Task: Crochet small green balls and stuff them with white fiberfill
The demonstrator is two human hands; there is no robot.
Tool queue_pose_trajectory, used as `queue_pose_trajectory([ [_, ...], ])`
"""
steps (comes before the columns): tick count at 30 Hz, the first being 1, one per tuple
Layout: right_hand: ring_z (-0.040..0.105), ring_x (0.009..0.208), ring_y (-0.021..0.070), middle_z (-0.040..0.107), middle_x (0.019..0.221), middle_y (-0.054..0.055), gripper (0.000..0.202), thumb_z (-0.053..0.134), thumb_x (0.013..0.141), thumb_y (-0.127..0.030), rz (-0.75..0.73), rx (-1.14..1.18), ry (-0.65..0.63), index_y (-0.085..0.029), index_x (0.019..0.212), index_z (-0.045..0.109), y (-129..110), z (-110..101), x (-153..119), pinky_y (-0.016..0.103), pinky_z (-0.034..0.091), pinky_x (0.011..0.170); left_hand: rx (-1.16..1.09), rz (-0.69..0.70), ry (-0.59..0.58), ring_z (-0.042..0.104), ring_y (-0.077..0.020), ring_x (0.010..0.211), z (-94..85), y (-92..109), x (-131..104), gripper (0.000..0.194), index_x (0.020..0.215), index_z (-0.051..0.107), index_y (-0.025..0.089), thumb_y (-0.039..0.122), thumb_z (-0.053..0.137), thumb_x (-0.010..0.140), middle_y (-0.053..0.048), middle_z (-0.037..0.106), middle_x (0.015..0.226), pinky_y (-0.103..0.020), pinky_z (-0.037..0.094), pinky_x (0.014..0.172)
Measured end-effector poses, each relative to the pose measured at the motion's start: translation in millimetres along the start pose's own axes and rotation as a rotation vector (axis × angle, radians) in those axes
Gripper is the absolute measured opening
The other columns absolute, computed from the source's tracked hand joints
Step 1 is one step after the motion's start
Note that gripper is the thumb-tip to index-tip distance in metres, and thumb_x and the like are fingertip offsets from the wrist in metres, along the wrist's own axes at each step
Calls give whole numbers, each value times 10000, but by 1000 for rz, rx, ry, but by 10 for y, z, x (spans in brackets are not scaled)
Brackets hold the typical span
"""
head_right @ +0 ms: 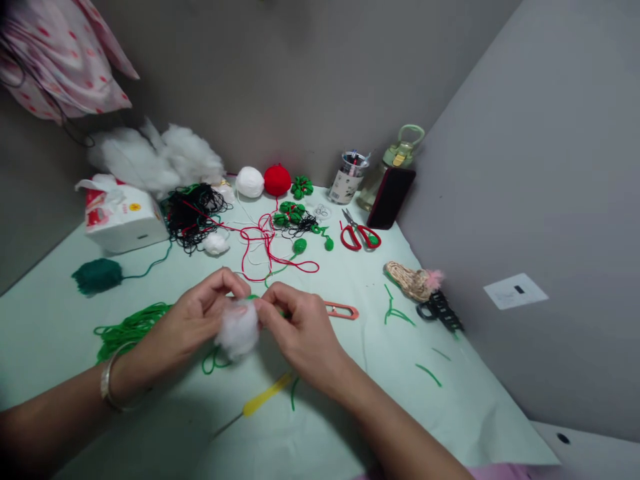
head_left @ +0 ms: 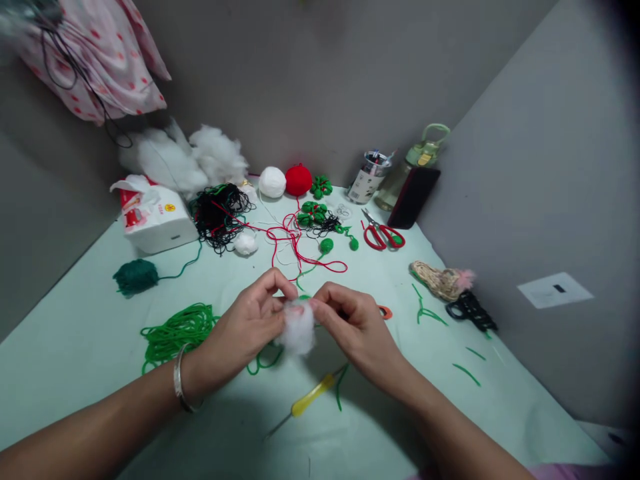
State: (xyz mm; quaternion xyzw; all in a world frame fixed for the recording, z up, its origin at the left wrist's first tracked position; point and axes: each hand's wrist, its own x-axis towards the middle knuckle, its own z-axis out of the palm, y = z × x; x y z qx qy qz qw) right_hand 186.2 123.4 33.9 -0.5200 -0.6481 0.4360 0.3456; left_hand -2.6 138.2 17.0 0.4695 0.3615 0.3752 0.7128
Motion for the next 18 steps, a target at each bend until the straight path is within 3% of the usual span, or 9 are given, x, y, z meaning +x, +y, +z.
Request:
queue_pose_trajectory([
  [8,380,554,92,452,616,-65,243,539,1015,-243,-125,-132,-155,-193,786,604,1,70,-70,258,307,579,86,42,153,360,-48,495,11,4,49,286,828,477,217,222,758,776,117,434,613,-143,320,439],
  [10,452,592,104,512,649,-44,233,586,999,-245,-163,-110,-109,-194,780,650,24,61,-31,259,350,602,77,35,163,364,-48,487,6,-15,50,292,845,474,221,220,758,779,121,437,606,-141,320,434],
  [14,649,956,187,684,995,62,186,726,914,-239,-253,63,35,-205,736,686,48,-4,38,310,486,810,0,-23,70,394,-54,462,13,-39,40,342,865,459,230,321,783,808,120,474,580,-153,346,433],
  [16,680,870,173,698,1040,66,243,732,905,-263,-215,265,4,-204,708,603,37,-26,36,301,516,735,-26,-31,41,413,-60,460,20,-35,30,352,868,455,232,354,782,824,114,493,570,-157,355,440],
  [18,609,616,108,697,1011,42,253,718,909,-299,-133,421,-35,-218,756,534,16,-30,16,258,466,555,-26,-17,68,421,-65,462,22,-22,18,358,878,457,236,368,786,831,109,506,572,-161,355,443],
])
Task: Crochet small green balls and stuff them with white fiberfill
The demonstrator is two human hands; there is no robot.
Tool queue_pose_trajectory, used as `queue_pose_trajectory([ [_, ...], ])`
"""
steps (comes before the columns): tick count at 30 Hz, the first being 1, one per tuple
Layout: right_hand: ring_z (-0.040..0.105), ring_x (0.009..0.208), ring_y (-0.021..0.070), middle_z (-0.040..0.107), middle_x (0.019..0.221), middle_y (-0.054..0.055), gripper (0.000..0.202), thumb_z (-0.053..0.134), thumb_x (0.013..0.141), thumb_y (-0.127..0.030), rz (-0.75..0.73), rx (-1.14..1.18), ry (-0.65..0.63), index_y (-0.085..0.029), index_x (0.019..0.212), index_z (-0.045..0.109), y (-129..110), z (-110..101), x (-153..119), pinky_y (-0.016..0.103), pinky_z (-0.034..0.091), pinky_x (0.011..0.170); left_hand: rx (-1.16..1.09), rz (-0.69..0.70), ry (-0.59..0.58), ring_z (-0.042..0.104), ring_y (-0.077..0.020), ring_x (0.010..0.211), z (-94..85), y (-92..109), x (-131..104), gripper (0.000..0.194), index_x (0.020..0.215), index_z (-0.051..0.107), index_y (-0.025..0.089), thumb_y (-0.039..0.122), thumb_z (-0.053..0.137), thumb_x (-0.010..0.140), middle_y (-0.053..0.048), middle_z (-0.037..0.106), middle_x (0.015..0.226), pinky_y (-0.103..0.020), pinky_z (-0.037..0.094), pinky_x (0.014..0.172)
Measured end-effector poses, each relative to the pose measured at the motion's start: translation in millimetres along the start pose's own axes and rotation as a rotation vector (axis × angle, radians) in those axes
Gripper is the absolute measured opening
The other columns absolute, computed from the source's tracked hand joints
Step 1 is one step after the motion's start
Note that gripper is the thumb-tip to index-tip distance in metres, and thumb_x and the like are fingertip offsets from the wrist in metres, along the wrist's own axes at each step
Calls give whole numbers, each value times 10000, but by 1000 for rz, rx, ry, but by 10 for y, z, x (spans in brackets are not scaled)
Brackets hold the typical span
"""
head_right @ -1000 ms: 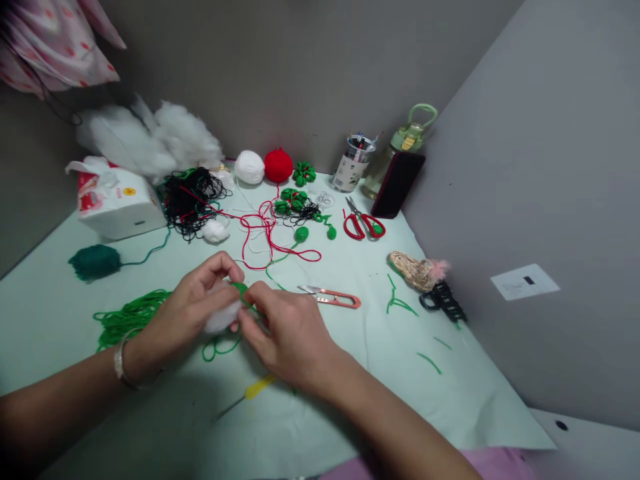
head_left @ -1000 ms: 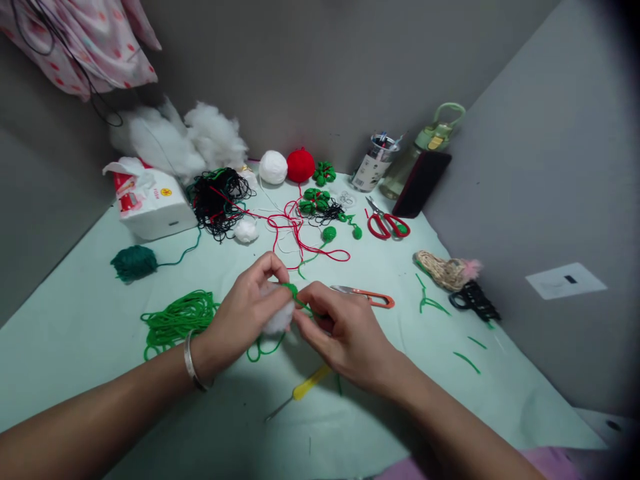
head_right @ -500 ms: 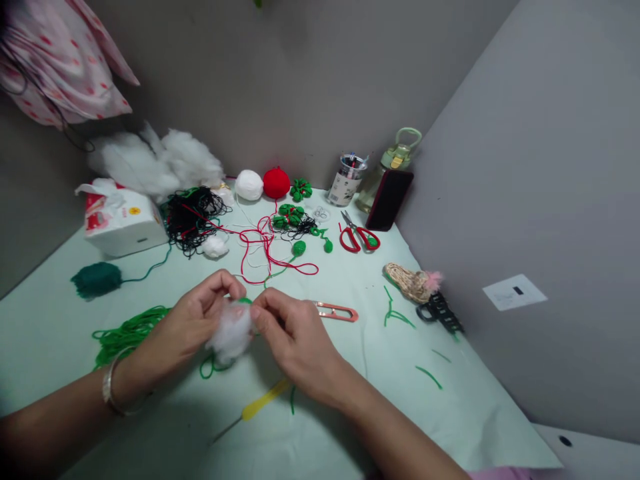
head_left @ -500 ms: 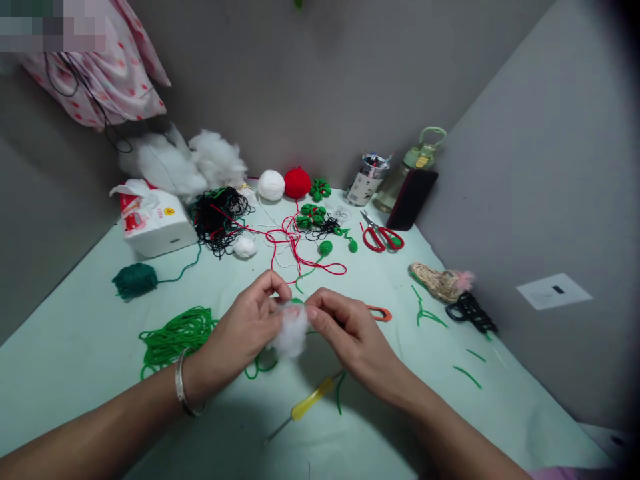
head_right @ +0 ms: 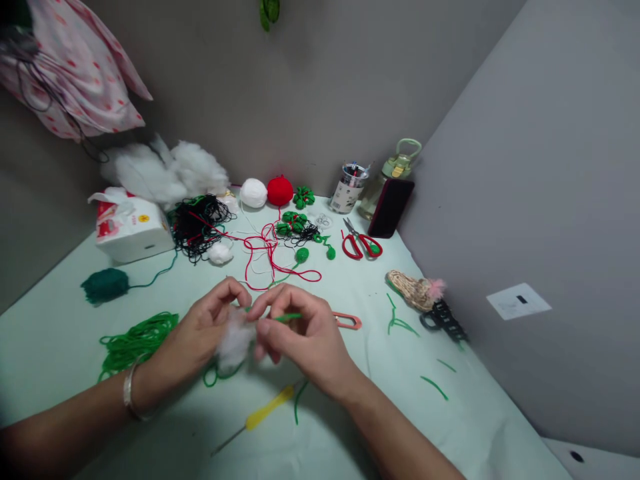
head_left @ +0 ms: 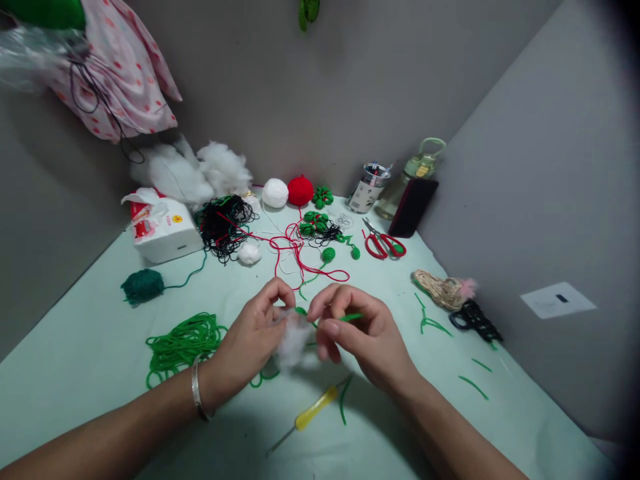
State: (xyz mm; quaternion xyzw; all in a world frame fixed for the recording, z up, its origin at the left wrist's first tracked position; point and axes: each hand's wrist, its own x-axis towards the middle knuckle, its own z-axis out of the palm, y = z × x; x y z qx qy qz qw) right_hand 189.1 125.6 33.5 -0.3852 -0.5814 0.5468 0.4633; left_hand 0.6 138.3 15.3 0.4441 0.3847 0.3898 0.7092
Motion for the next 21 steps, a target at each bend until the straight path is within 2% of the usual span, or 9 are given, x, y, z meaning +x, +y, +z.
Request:
queue_pose_trajectory([
  [2,481,507,72,670,935,1,155,705,906,-284,57,-53,55,-234,897,559,-16,23,-13,238,390,489,4,30,57,417,-68,463,-2,14,-12,353,890,461,240,370,786,840,109,505,580,-164,354,443],
  [4,447,547,85,616,820,-37,158,683,892,-224,73,-260,97,-234,1025,599,-15,53,-13,236,371,532,5,60,98,408,-66,475,1,19,-22,342,894,465,241,356,785,851,113,496,593,-162,355,451],
  [5,442,573,95,578,754,-50,129,658,894,-207,75,-358,82,-225,1015,618,-7,67,-8,237,363,553,5,70,101,404,-64,482,5,16,-27,338,895,467,241,347,785,855,116,489,598,-159,354,458],
  [7,431,597,105,523,677,-51,49,608,912,-212,89,-482,13,-206,866,625,22,92,4,242,339,566,6,67,84,392,-62,489,13,3,-34,338,898,467,240,344,787,864,120,474,597,-159,348,466],
  [9,404,591,104,490,635,-46,204,579,932,-246,96,-534,-18,-200,733,584,55,109,9,245,309,556,14,59,54,384,-63,497,11,-9,-41,336,914,474,238,359,785,876,118,471,601,-163,343,472],
  [13,326,561,97,402,582,-62,284,595,910,-265,84,-591,77,-208,648,502,80,112,-12,248,246,532,37,69,-48,438,-74,567,-24,2,-45,264,995,518,221,413,696,960,82,518,675,-180,384,530],
  [16,289,554,99,353,571,-72,301,589,925,-271,80,-610,78,-215,655,468,53,92,-30,252,228,529,25,60,-90,438,-67,564,-43,19,-28,272,987,495,222,375,717,950,85,519,693,-179,372,531],
  [21,390,566,105,457,630,-62,199,493,1007,-232,17,-639,-95,-213,814,535,-10,81,-50,250,304,590,59,66,-28,412,-66,533,-37,0,14,264,923,470,230,281,727,887,100,478,676,-181,344,497],
])
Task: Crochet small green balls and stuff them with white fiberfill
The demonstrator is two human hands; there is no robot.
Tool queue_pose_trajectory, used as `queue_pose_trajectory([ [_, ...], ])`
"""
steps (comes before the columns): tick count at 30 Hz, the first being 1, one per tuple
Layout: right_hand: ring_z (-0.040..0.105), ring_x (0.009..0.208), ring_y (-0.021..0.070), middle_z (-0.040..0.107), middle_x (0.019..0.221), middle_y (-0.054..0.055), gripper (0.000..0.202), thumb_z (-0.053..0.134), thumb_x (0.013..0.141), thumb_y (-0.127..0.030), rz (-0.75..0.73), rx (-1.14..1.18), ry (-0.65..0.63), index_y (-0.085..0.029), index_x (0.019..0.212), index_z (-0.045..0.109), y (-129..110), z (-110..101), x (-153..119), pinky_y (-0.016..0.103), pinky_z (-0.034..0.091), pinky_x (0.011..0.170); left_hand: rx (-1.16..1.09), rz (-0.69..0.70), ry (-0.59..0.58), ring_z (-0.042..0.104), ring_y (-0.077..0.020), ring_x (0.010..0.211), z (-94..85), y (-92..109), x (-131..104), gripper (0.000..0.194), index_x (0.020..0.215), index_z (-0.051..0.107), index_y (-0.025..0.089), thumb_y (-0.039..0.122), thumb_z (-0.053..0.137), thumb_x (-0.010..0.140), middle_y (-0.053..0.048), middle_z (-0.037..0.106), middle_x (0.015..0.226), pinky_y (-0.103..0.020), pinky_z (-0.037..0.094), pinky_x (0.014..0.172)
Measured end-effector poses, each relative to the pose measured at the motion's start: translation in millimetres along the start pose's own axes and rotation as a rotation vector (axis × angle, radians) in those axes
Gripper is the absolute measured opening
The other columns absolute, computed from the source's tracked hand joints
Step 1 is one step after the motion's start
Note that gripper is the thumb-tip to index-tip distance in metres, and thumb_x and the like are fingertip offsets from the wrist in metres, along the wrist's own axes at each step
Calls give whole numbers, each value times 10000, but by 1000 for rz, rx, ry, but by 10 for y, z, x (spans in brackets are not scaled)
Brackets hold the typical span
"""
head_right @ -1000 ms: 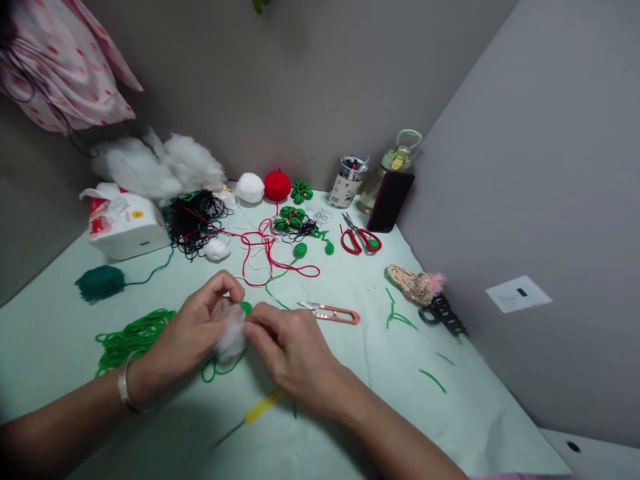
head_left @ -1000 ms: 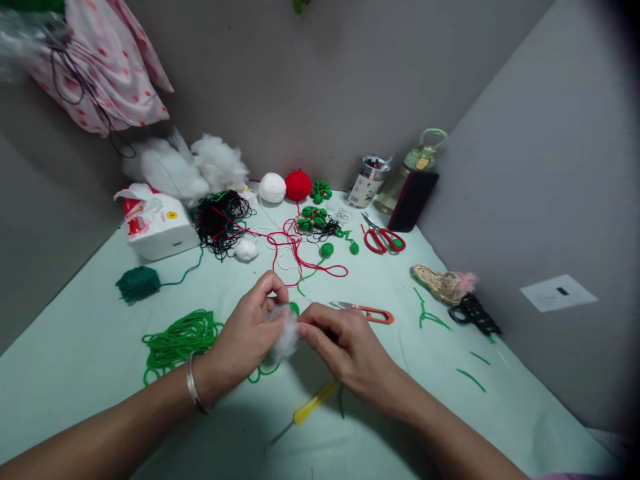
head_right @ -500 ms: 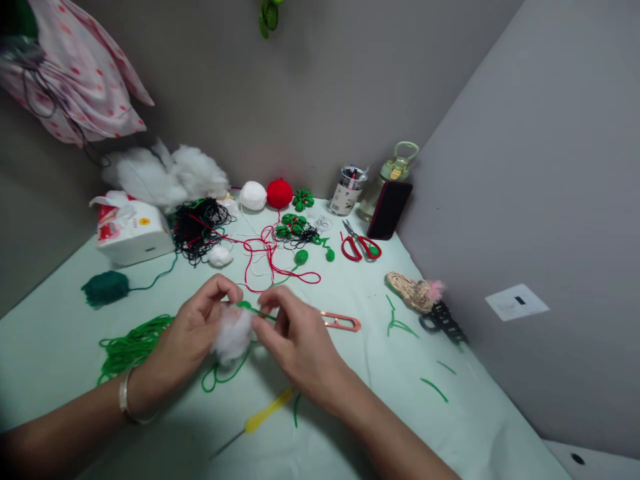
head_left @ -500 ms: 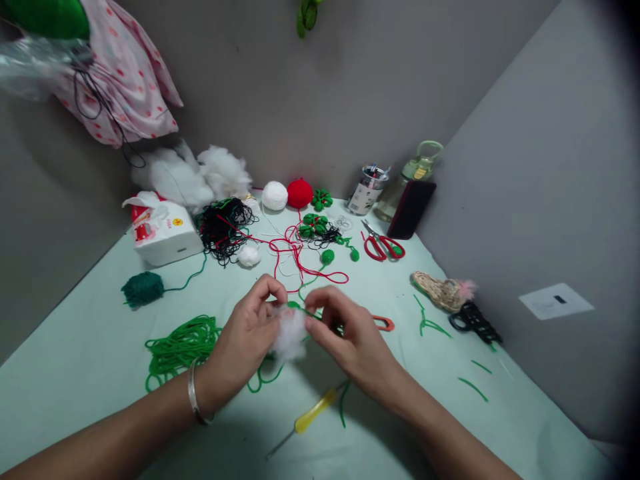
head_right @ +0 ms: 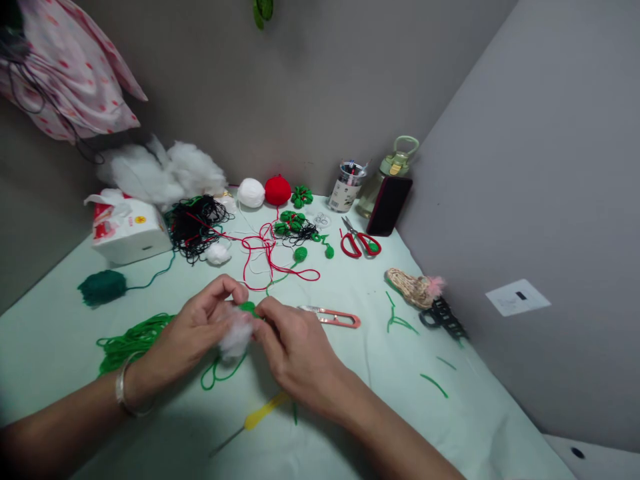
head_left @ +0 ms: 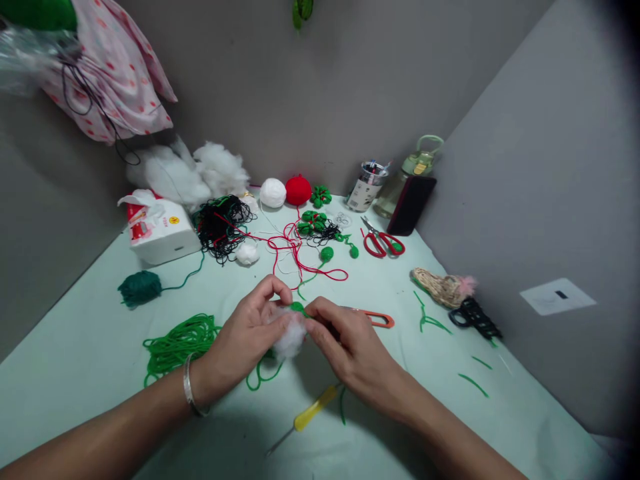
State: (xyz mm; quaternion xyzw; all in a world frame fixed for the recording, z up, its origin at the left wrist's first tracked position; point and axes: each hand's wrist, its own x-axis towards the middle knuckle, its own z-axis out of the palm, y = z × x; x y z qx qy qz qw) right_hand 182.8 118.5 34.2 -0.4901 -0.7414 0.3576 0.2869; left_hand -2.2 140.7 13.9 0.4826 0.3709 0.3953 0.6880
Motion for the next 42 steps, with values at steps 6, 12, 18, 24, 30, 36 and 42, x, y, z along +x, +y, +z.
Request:
queue_pose_trajectory([
  [6,386,576,111,466,638,-58,188,500,979,-190,-64,-90,-40,-216,795,521,-8,61,-14,251,305,596,92,2,115,369,-75,506,31,-46,-5,212,856,458,240,213,664,818,101,423,663,-192,328,469],
  [12,314,543,101,379,585,-82,194,579,912,-223,-58,-154,138,-220,736,500,59,124,20,255,256,565,-25,-21,67,425,-91,534,9,-60,-30,192,880,501,230,311,672,911,73,496,677,-211,349,500],
  [18,321,561,103,378,584,-70,269,594,909,-295,149,99,111,-215,671,498,63,42,36,254,262,534,15,18,-92,490,-105,615,-48,-17,-39,317,933,527,227,429,769,905,54,527,728,-224,399,566],
  [24,427,623,115,488,661,-46,263,554,998,-344,106,244,-46,-201,780,591,14,-26,21,248,348,595,31,34,20,509,-101,584,-9,-23,14,318,841,501,228,336,800,838,49,552,743,-220,429,527],
  [30,341,522,90,432,586,-79,210,515,973,-177,-46,18,-21,-213,770,552,-24,91,-12,240,306,575,37,-66,85,561,-110,496,3,-54,18,288,856,486,230,325,757,853,58,593,625,-210,441,487],
  [36,338,513,94,387,542,-76,219,578,898,-212,-87,-163,175,-221,693,502,50,114,3,243,270,557,-117,-110,38,575,-106,553,16,-53,-11,241,883,545,212,370,725,908,38,614,670,-192,454,503],
  [42,311,512,90,392,543,-76,278,567,911,-282,98,104,166,-219,651,492,35,54,17,245,261,512,-267,-127,15,608,-116,712,18,24,-3,260,882,634,190,393,797,891,8,620,853,-243,606,660],
])
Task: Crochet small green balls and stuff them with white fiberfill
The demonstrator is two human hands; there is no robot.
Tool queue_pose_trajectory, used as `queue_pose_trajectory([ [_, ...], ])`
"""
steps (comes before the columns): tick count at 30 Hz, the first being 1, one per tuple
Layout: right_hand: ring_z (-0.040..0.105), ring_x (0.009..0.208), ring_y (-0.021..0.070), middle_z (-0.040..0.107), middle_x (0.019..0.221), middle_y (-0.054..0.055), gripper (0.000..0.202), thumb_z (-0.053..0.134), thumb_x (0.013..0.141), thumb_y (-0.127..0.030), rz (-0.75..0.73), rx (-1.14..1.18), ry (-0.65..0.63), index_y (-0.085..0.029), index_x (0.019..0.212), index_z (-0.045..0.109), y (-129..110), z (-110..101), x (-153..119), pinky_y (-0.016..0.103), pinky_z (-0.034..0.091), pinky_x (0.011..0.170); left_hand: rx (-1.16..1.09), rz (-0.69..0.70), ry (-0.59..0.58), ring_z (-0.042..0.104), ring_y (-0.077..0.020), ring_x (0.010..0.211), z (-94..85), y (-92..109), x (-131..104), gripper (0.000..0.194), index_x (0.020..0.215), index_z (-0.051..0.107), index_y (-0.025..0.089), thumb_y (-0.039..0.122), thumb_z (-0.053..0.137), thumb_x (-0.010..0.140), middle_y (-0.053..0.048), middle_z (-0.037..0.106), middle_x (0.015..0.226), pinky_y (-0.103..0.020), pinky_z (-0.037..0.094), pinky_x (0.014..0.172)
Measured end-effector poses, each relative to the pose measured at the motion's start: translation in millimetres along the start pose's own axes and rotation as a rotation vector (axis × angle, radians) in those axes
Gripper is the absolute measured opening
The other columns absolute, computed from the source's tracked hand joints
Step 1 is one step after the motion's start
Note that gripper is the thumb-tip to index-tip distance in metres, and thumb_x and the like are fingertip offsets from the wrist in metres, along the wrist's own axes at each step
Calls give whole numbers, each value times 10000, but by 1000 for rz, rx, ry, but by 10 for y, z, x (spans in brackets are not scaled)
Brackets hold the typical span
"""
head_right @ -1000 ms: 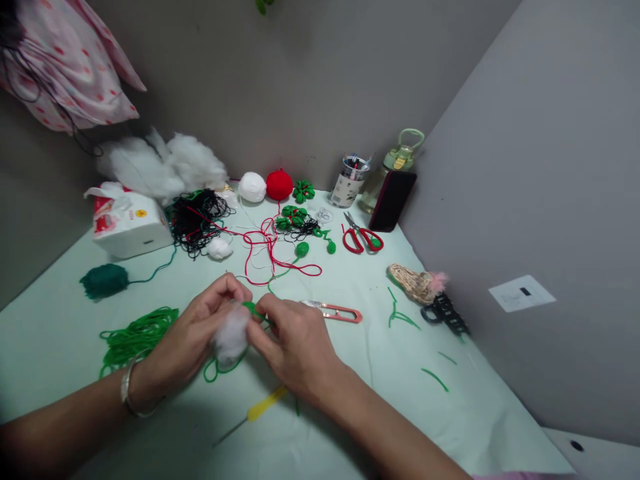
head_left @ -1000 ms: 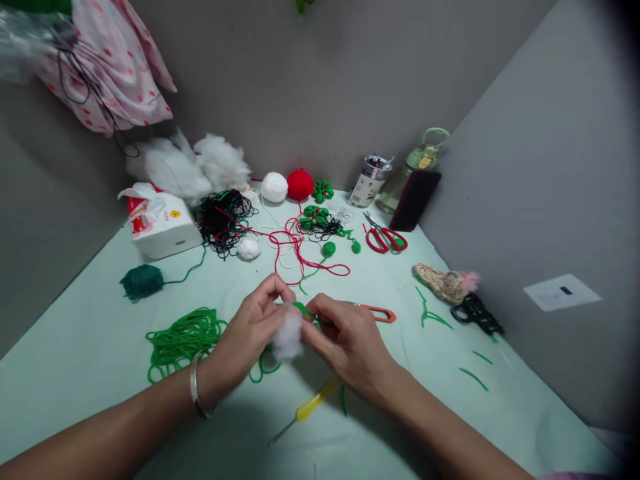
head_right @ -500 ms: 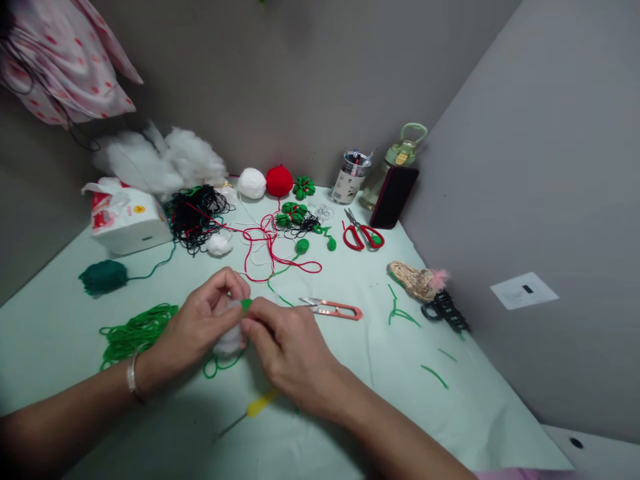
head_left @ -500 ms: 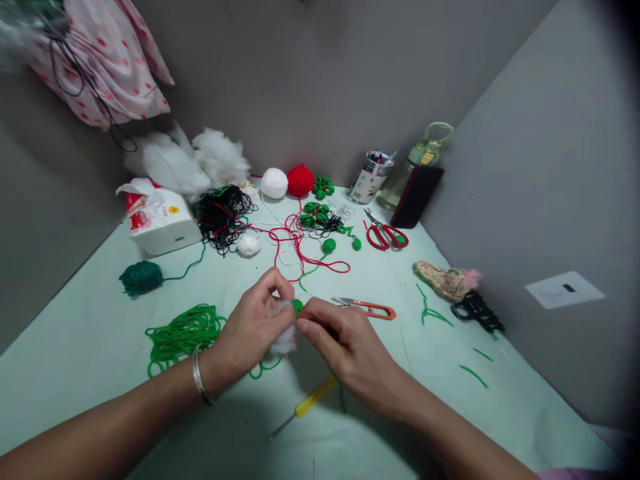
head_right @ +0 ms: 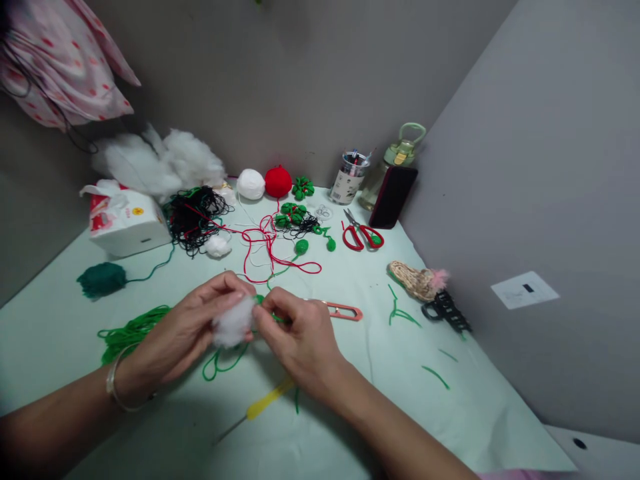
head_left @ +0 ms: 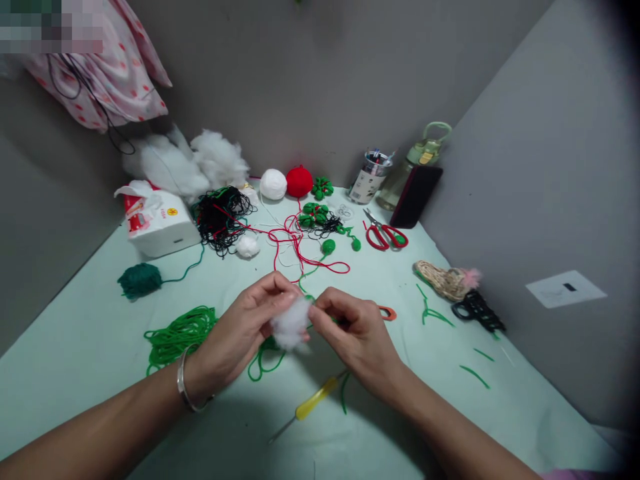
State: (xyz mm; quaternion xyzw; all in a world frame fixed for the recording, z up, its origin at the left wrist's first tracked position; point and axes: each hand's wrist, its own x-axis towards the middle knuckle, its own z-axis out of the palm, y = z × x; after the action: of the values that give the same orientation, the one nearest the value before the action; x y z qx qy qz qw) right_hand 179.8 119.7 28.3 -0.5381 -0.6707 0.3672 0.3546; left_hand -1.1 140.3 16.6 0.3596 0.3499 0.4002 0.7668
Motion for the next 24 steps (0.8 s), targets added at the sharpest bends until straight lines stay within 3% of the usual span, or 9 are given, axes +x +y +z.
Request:
queue_pose_trajectory([
  [6,388,566,108,489,609,-52,259,527,986,-347,38,143,-112,-208,771,561,38,-10,-4,252,315,546,-14,-15,-80,529,-77,614,-33,-83,19,377,884,536,221,414,857,842,62,580,792,-252,600,648],
  [11,335,530,89,408,582,-78,219,516,969,-247,-90,21,-176,-208,754,530,-9,42,-56,247,283,544,234,228,54,513,-94,677,-17,-171,8,323,833,476,217,290,788,874,35,586,832,-199,458,595],
  [14,303,528,84,361,576,-85,216,533,930,-230,-83,-1,-151,-215,718,492,-10,73,-56,240,257,524,334,297,67,559,-125,759,-24,-190,-6,222,920,505,227,269,723,909,14,600,904,-243,471,663],
  [20,229,541,90,272,554,-80,292,554,801,-217,-12,-101,1,-226,608,334,54,67,14,258,215,529,377,281,-29,575,-160,937,-46,-139,-30,143,1048,541,241,338,633,997,-15,595,1025,-287,487,802],
  [24,290,535,93,351,552,-73,298,569,878,-273,15,-58,-43,-222,628,417,38,5,22,258,235,536,390,282,-20,565,-140,876,-53,-117,-6,169,1017,544,235,308,685,957,3,563,977,-270,491,763],
])
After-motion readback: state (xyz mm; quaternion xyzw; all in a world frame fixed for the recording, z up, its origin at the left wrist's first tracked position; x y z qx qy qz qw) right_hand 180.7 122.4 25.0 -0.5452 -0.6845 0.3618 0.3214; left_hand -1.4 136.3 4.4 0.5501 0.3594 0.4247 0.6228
